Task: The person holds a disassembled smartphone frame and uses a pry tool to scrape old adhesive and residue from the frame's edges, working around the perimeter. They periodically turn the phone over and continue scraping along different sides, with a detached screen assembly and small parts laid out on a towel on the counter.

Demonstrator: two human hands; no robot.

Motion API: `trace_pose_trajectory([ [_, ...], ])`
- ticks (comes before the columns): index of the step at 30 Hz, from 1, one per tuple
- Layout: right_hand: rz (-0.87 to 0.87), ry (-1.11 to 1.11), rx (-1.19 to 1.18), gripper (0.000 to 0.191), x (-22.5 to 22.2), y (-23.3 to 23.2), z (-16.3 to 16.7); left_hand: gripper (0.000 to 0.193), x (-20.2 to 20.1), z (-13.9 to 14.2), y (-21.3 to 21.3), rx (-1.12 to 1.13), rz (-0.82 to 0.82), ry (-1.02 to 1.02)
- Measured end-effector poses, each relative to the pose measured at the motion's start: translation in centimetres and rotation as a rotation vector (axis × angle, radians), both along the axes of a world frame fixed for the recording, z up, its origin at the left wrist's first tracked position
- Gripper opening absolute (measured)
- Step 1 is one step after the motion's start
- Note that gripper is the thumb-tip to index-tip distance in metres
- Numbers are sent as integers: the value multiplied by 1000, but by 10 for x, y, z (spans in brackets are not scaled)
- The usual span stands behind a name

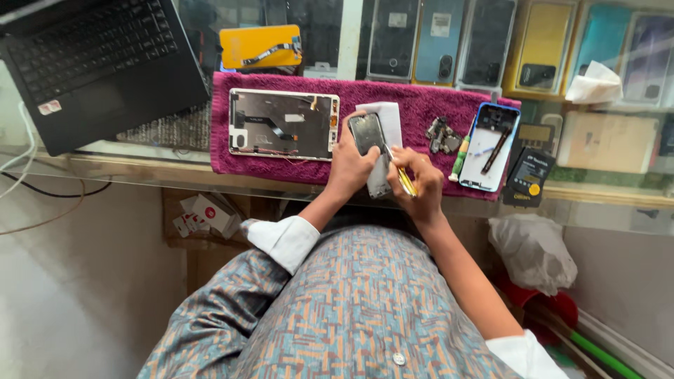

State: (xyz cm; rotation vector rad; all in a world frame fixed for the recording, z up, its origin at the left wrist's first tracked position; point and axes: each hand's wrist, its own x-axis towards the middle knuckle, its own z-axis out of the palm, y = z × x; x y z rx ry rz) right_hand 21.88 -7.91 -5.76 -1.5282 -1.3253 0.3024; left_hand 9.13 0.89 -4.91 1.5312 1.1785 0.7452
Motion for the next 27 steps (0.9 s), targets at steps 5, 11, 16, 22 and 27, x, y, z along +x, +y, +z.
trace_pose_trajectory([
  [5, 16, 52, -86, 11, 4, 11, 2, 67, 0, -1, -3, -22, -11, -25],
  [11, 29, 59, -38, 12, 2, 6, 11, 67, 0, 0, 2, 23, -10, -55],
  [16, 11, 41, -63, 11, 2, 24, 8, 67, -1, 2, 0, -44, -9, 24],
  [22, 48, -41, 2, 12, 3, 18, 9, 69, 0, 2, -1, 50, 1, 0],
  [27, 52, 97, -47, 9, 3, 32, 13, 65, 0, 3, 0, -50, -12, -28],
])
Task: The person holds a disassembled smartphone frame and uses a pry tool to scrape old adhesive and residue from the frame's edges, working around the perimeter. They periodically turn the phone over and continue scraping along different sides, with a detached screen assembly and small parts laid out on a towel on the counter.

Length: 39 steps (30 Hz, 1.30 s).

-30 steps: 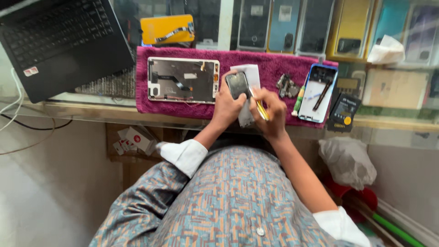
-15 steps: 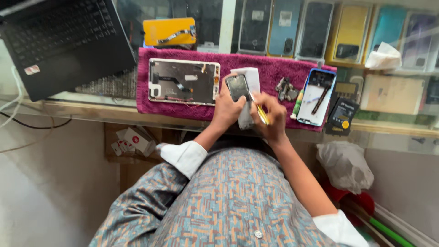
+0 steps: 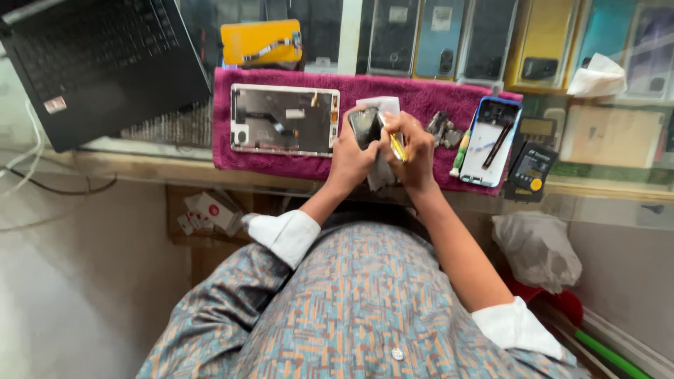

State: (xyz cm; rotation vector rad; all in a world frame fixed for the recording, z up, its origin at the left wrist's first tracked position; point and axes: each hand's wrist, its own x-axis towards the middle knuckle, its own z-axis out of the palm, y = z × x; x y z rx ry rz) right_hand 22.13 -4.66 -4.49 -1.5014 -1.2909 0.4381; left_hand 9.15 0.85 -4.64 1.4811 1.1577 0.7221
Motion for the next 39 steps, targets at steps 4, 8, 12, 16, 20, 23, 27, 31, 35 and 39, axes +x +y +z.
trace_pose_trajectory([
  [4, 8, -23, 28, 11, 0, -2, 5, 69, 1, -1, 2, 71, 9, 51],
  [8, -7, -37, 48, 11, -1, 0, 4, 65, 1, -2, -1, 76, 7, 17],
  [12, 8, 25, 128, 17, -4, 9, 4, 69, 1, -2, 0, 57, 6, 55],
  [16, -21, 56, 54, 13, -7, 8, 5, 69, 0, -1, 1, 113, -4, 46],
  [20, -21, 52, 11, 15, -7, 6, 6, 68, 0, -2, 2, 41, -19, 32],
  [23, -9, 6, 64, 14, -6, 6, 8, 69, -1, -1, 2, 44, -21, 30],
  [27, 2, -19, 105, 14, -7, 8, 11, 65, 0, 1, 1, 16, -13, -20],
  [31, 2, 17, 72, 11, -8, 7, 14, 69, -1, 3, 2, 65, -15, 35],
  [35, -2, -6, 65, 12, -9, 10, 16, 68, 1, 5, 4, 49, -17, 28],
  [39, -14, -102, 102, 12, -8, 8, 22, 63, -3, 14, 6, 67, -76, -21],
])
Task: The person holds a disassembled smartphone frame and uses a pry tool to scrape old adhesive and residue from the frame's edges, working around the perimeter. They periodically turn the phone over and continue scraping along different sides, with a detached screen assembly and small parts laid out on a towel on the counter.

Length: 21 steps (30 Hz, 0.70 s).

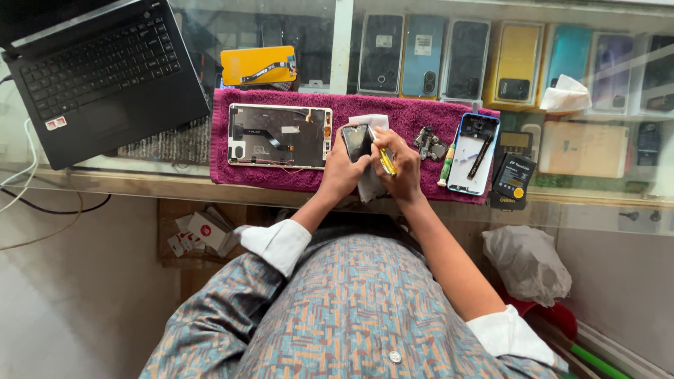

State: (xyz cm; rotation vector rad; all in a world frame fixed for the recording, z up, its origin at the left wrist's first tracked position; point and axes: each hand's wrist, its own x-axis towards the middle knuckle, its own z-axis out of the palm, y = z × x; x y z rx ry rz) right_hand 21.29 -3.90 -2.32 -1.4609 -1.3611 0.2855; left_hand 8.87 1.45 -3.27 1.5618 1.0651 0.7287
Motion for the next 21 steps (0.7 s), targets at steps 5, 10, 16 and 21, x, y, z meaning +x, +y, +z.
trace_pose_trajectory([
  [5, -55, 19, -77, 13, 10, -32, 5, 57, -13, 10, -9, -93, -130, -67],
  [10, -26, 141, -207, 16, 17, -73, -3, 38, -15, 4, -18, -535, -211, -135],
  [16, -38, 140, -218, 17, 11, -85, -25, 22, -11, -1, -5, -872, -213, -105],
  [21, 7, 118, -169, 17, 13, -86, -31, 26, -14, 2, 7, -980, -231, -9],
])
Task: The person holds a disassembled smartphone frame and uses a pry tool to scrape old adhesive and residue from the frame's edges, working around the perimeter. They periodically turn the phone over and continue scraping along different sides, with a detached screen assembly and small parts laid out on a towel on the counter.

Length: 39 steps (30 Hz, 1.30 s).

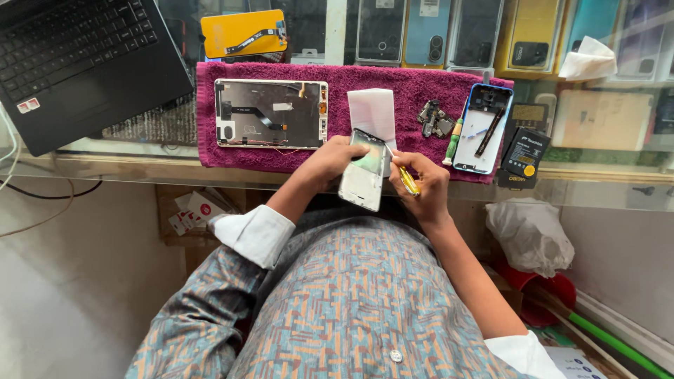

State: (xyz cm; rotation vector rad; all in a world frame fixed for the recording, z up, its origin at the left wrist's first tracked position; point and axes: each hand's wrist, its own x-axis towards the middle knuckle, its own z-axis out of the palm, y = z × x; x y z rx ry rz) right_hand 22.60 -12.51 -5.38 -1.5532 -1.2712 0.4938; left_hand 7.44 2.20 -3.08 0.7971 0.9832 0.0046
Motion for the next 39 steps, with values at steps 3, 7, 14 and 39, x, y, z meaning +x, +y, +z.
trace_pose_trajectory([
  [3, 1, 55, -58, 16, 2, 1, -1, 24, -2, -3, 3, -11, -1, 7],
  [7, 9, 92, -106, 15, 6, 4, 0, 23, -4, -16, -1, 18, 41, -62],
  [14, 73, 58, -79, 14, 13, 6, 4, 21, -6, -33, -1, 84, 35, -69],
  [39, -103, 443, 186, 13, 0, -14, -6, 21, 9, -9, 19, 232, -115, -82],
])
